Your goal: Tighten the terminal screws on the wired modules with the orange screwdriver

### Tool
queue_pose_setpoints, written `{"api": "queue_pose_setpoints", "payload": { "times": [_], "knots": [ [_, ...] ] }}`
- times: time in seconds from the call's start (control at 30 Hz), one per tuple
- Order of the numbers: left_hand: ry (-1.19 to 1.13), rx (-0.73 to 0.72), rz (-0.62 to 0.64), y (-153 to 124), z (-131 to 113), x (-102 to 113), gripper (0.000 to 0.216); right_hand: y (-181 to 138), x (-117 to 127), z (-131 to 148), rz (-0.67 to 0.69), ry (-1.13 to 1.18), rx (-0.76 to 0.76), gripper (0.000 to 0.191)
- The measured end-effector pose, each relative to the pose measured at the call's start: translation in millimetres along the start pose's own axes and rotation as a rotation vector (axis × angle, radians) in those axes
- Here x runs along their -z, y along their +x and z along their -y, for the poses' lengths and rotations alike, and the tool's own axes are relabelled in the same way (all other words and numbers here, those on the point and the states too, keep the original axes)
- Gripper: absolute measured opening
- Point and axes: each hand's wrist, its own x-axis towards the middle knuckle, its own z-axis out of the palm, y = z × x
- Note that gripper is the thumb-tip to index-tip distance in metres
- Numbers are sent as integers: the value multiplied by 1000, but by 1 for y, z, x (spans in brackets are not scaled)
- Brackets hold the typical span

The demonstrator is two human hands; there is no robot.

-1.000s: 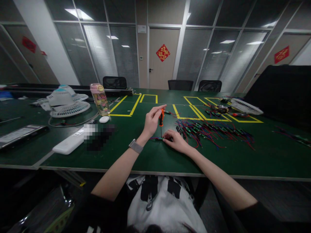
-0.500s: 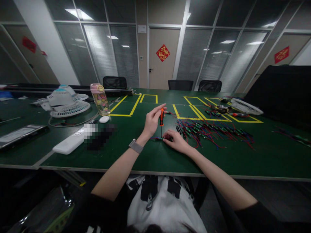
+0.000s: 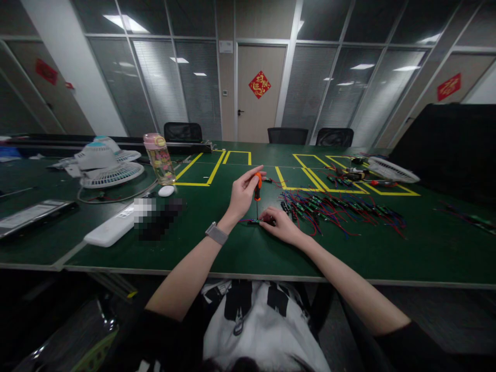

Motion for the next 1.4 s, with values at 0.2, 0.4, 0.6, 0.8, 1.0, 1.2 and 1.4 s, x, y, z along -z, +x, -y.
{"api": "queue_pose_setpoints", "payload": {
  "times": [0.2,0.4,0.6,0.8,1.0,1.2,1.4],
  "knots": [
    [168,-95,-78,-1,-1,1,19,1,0,0,0,-12,2,6],
    [42,-27,-38,1,-1,1,24,0,0,-1,2,-6,7,6],
    [69,-23,-50,0,0,0,22,0,0,1,3,-14,9,5],
    [141,-72,-69,0,0,2,23,1,0,0,10,-23,6,6],
    [-79,41,20,2,5,0,32,1,0,0,7,-21,-3,5],
    [106,-27,-55,-1,-1,0,23,0,1,1,2,-10,5,6],
    [78,-21,-26,1,1,1,27,0,0,0,0,-14,7,5]
  ]
}}
